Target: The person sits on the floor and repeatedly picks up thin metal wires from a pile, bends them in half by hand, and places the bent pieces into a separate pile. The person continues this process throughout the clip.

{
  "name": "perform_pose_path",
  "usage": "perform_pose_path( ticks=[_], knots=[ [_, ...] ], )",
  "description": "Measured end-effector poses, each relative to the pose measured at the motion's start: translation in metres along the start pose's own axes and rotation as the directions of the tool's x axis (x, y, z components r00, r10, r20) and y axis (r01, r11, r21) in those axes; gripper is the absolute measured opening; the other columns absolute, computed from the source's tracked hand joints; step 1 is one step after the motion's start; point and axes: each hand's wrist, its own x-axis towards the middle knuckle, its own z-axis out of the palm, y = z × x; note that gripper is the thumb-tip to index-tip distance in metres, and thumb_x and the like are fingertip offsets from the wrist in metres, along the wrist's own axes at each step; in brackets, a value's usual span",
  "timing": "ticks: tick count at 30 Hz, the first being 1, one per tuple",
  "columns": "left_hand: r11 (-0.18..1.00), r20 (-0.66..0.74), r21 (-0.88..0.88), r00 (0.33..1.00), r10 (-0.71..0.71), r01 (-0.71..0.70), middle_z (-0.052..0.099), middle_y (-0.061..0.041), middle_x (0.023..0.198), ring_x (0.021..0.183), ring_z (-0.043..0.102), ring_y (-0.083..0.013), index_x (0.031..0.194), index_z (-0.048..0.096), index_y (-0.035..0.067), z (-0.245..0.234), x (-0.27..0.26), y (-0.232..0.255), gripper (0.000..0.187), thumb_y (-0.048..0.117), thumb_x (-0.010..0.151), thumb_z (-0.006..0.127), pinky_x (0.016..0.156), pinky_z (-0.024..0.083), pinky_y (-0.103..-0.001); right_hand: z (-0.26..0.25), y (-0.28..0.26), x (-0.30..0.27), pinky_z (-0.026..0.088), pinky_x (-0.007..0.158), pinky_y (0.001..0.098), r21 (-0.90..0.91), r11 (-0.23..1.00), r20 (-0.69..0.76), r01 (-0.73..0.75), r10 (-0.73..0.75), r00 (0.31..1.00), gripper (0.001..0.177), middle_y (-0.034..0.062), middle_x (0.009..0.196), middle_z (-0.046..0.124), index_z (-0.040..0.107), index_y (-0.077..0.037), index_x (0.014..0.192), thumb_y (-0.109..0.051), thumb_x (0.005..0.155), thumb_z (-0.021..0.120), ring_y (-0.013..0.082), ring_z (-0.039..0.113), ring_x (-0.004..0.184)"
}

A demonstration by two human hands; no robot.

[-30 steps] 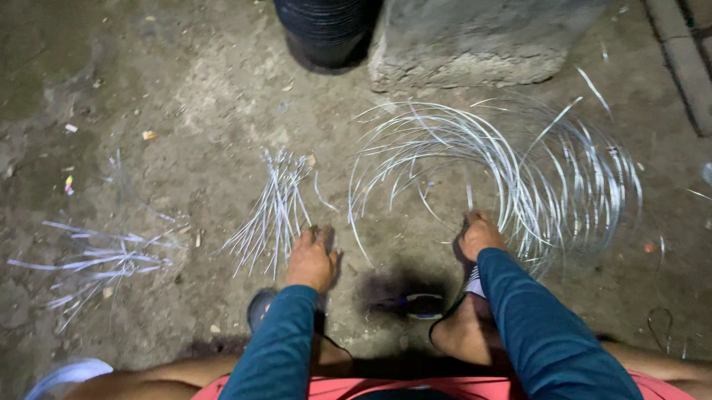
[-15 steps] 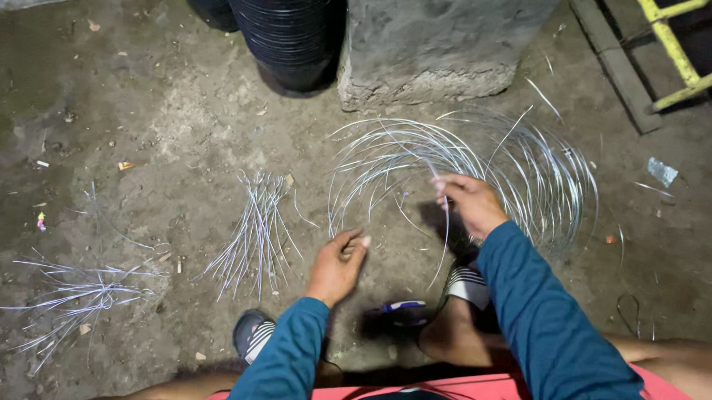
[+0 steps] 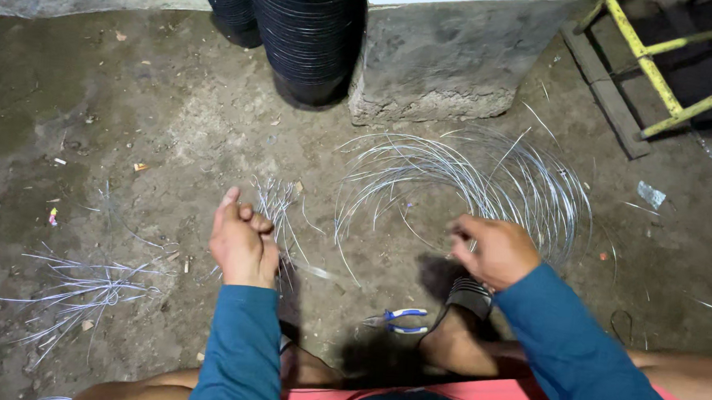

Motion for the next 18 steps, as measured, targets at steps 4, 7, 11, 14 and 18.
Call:
perform_pose_path(
  ticks=[4,7,11,14,18],
  knots=[
    [0.996,-0.06,0.061,0.996,0.066,-0.062,0.047,0.004,0.067,0.05,0.036,-0.0073,0.111,0.063,0.015,-0.011,-0.015,-0.023,0.02,0.03,0.106,0.051,0.041,0.029,-0.025,0.002,0.019,-0.021,0.059,0.069,0.035,0.165,0.973,-0.258,-0.162,0.201,0.945,0.019,0.014,0.09,0.077,0.072,-0.009,0.104,-0.023,0.091,0.075,0.025,0.076,0.08],
    [0.992,-0.15,-0.003,0.98,0.128,-0.13,0.049,0.001,0.063,0.05,0.043,-0.009,0.103,0.058,0.017,-0.008,-0.025,-0.054,0.023,0.035,0.106,0.043,0.042,0.032,-0.026,0.017,0.027,-0.028,0.059,0.079,0.0293,0.589,0.806,-0.305,-0.062,0.293,0.906,0.014,0.013,0.103,0.077,0.065,-0.001,0.115,-0.008,0.103,0.06,0.0163,0.074,0.091],
    [0.674,0.251,0.446,0.805,0.538,-0.589,0.052,0.002,0.076,0.067,0.047,-0.0061,0.11,0.062,0.007,-0.005,-0.04,-0.078,0.022,0.022,0.111,0.046,0.06,0.041,-0.024,0.028,0.019,-0.035,0.056,0.066,0.0273,0.791,0.6,-0.182,-0.122,0.42,0.889,0.034,0.0104,0.102,0.076,0.051,-0.005,0.133,-0.008,0.101,0.059,0.0114,0.07,0.078],
    [0.744,0.33,0.481,0.882,0.337,-0.464,0.054,0.0,0.075,0.066,0.049,-0.0071,0.116,0.065,0.006,0.005,-0.059,-0.089,0.026,0.024,0.111,0.047,0.059,0.042,-0.025,0.029,-0.002,-0.034,0.053,0.056,0.029,0.709,0.658,-0.068,-0.253,0.42,0.905,0.04,0.0087,0.098,0.079,0.06,-0.01,0.14,-0.009,0.1,0.061,0.0104,0.065,0.068],
    [0.841,0.441,0.473,0.897,0.03,-0.261,0.072,-0.006,0.093,0.079,0.066,-0.0126,0.126,0.065,0.003,0.022,-0.076,-0.087,0.035,0.025,0.108,0.046,0.07,0.053,-0.027,0.033,-0.038,-0.041,0.054,0.058,0.0252,0.474,0.872,-0.158,-0.123,0.222,0.962,0.03,0.0043,0.09,0.081,0.071,-0.008,0.125,-0.01,0.095,0.063,0.0076,0.067,0.064]
  ],
)
